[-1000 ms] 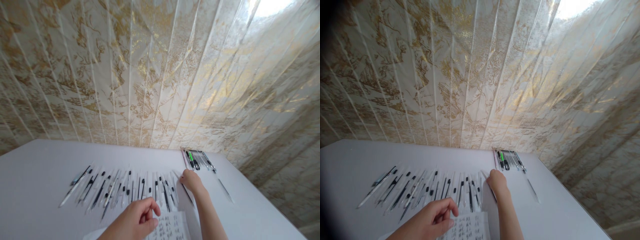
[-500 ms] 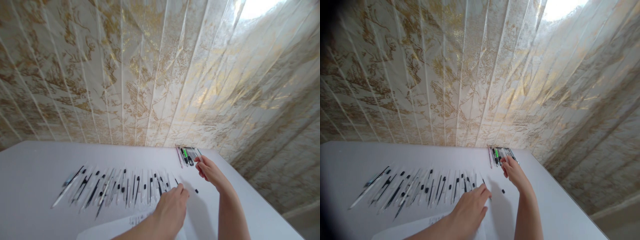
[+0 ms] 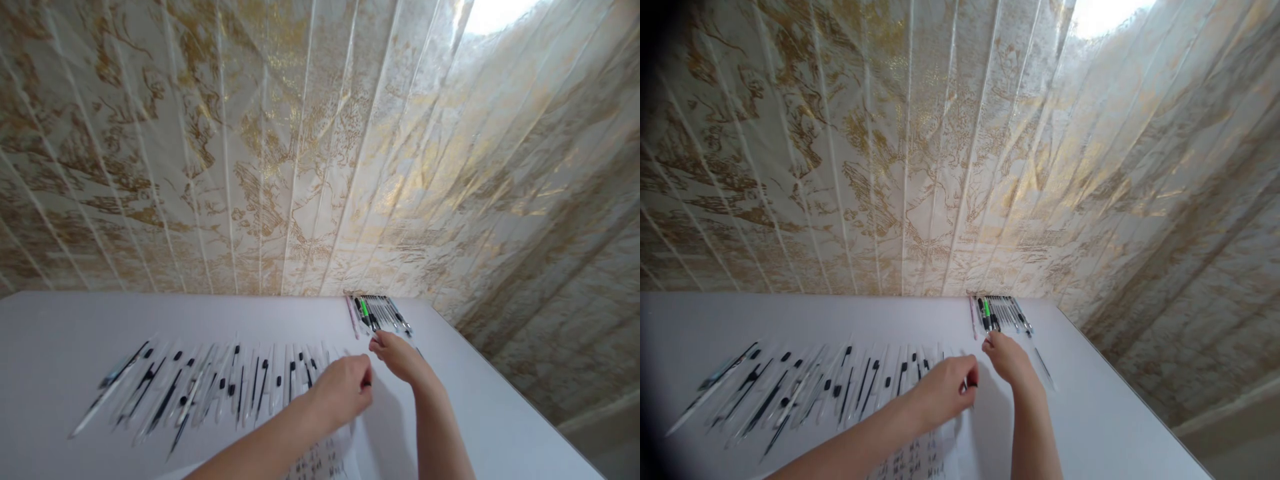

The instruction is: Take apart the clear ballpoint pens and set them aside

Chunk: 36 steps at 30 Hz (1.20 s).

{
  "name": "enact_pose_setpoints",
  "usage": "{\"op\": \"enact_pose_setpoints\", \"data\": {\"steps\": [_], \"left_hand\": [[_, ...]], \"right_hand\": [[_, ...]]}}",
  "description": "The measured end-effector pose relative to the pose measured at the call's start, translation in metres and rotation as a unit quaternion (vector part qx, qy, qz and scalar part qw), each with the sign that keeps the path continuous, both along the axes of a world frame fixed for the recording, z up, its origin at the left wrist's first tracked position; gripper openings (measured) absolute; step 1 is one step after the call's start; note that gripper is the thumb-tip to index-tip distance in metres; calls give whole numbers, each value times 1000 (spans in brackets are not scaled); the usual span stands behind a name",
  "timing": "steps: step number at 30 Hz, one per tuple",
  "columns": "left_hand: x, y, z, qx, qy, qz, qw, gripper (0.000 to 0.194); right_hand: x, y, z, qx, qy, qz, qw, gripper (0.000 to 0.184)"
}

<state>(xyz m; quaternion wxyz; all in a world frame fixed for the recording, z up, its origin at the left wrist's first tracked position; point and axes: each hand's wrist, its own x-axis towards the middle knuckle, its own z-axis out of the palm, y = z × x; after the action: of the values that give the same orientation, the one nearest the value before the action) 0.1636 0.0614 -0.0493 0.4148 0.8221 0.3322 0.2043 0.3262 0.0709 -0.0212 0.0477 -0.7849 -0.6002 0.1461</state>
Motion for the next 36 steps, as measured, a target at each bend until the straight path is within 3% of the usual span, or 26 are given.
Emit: {"op": "enact_pose_setpoints", "data": {"steps": [4,9,13,16,19,21,24,30,32,36], "left_hand": [[-78,11,20,-145,-132,82,977,5],[-146,16,46,-246,-269,161,917,26],[-157,11,45,-287,-317,195,883,23],[-150,5,39,-304,-304,190,883,33],[-142,-2,39,-298,-275,175,897,42],[-140,-5,41,-268,-258,171,912,42],[-143,-4,43,-231,-256,178,921,37],[-189,17,53,-193,-337,277,879,37],[-209,22,61,-159,-373,321,856,36],[-235,25,72,-125,-413,365,825,33]], "right_hand": [[-38,8,-16,-84,-52,14,995,20],[-57,10,-24,-97,-65,9,993,23],[-58,7,-8,-51,8,37,998,11],[-73,-1,12,-13,129,113,985,13],[-102,-13,25,-1,247,189,950,12],[-122,-20,26,2,362,221,905,13],[-145,-25,21,14,490,218,844,17],[-157,-31,19,-35,582,174,794,32],[-160,-34,19,-62,605,182,772,37],[-171,-37,8,-85,609,217,758,39]]}}
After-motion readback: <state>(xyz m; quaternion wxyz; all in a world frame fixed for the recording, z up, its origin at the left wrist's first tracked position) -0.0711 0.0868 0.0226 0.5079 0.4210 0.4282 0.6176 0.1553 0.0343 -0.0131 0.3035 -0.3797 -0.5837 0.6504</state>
